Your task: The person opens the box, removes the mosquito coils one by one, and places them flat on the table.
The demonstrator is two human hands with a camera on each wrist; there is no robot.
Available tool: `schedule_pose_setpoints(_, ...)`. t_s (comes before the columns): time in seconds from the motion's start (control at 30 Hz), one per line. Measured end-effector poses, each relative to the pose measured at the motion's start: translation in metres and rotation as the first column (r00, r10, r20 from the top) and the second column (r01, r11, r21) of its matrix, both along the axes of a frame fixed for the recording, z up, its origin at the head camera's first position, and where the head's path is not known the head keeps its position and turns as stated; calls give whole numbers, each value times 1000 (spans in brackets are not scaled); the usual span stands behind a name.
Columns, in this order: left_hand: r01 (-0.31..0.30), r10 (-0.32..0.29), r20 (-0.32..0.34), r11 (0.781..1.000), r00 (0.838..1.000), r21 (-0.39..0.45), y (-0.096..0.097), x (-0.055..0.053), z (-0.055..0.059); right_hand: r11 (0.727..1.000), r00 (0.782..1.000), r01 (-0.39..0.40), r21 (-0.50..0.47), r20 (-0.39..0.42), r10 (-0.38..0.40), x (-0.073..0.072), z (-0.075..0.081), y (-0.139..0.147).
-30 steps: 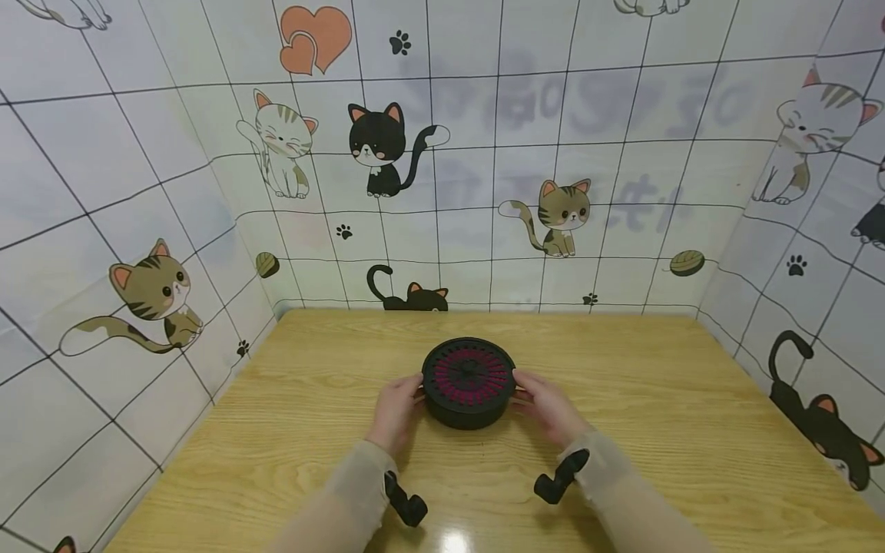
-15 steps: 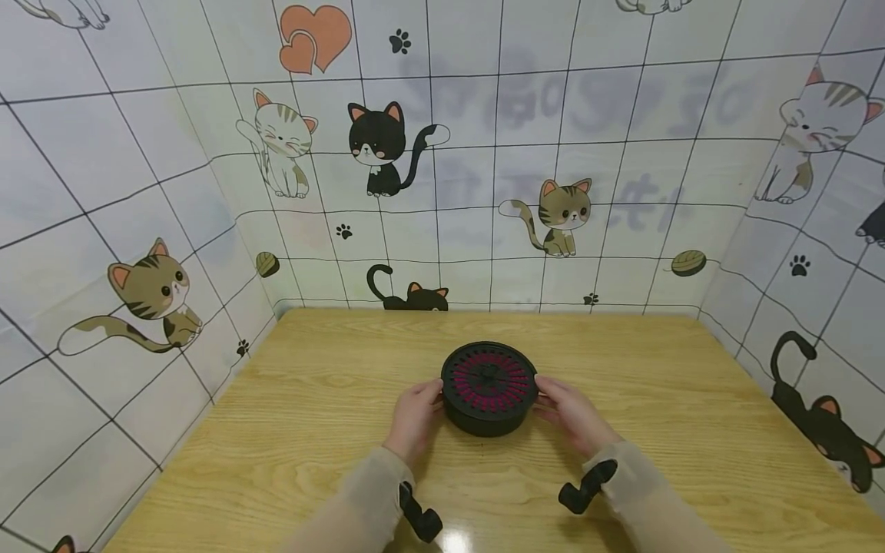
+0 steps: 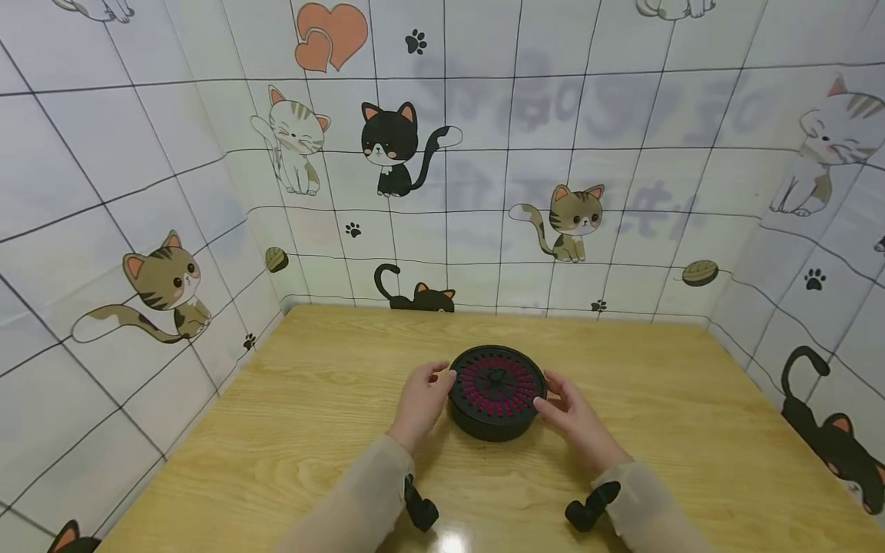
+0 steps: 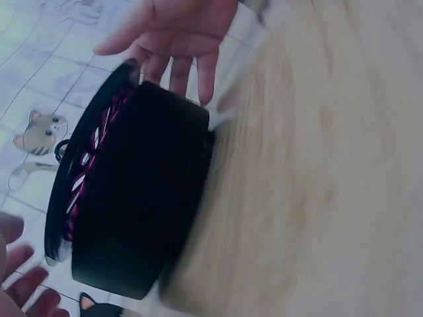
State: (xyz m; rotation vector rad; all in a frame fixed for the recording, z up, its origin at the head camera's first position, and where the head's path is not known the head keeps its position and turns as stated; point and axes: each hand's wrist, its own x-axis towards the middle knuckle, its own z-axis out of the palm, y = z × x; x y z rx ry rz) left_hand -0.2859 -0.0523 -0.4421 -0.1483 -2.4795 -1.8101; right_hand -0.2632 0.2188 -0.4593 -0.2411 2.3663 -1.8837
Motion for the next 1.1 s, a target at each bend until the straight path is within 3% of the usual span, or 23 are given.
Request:
schedule_pose_setpoints(0.07,42,-53,-82,990,995,-134,3,-3,6,999,999,1,46,-35,0,1,-4,1)
schedule_pose_setpoints(0.17,106,-154,-147,952,977,-288,11,-9,16,996,998,10,94,-57,-5,2,-8,4)
schedule_pose_setpoints(0.23,128,-202,-164,917,966,-378,18,-11,21,994,998,23,111,-65,-16,3,-10,6)
schedule_pose_setpoints(0.37,109,-280,-233,825,931,-555,32,-16,27,991,997,51,127,-70,-42,6,-13,7)
schedule_pose_setpoints(0.47,110,-328,-244,772,913,-626,42,-18,29,993,997,55,107,-66,-48,7,-16,7)
schedule_pose_setpoints(0.6,135,-346,-197,736,917,-664,50,-19,28,995,997,57,83,-62,-52,8,-18,4)
schedule_pose_setpoints(0.67,131,-343,-193,730,919,-671,52,-20,27,995,997,58,85,-62,-52,7,-17,3)
schedule_pose_setpoints(0.77,108,-330,-219,741,918,-663,53,-22,25,994,996,56,91,-70,-50,6,-17,2)
schedule_pose_setpoints(0.9,100,-308,-235,774,922,-625,52,-24,24,994,996,57,93,-70,-51,5,-14,1)
schedule_pose_setpoints(1.1,132,-274,-187,827,943,-546,51,-25,22,994,996,63,87,-61,-57,3,-11,-2)
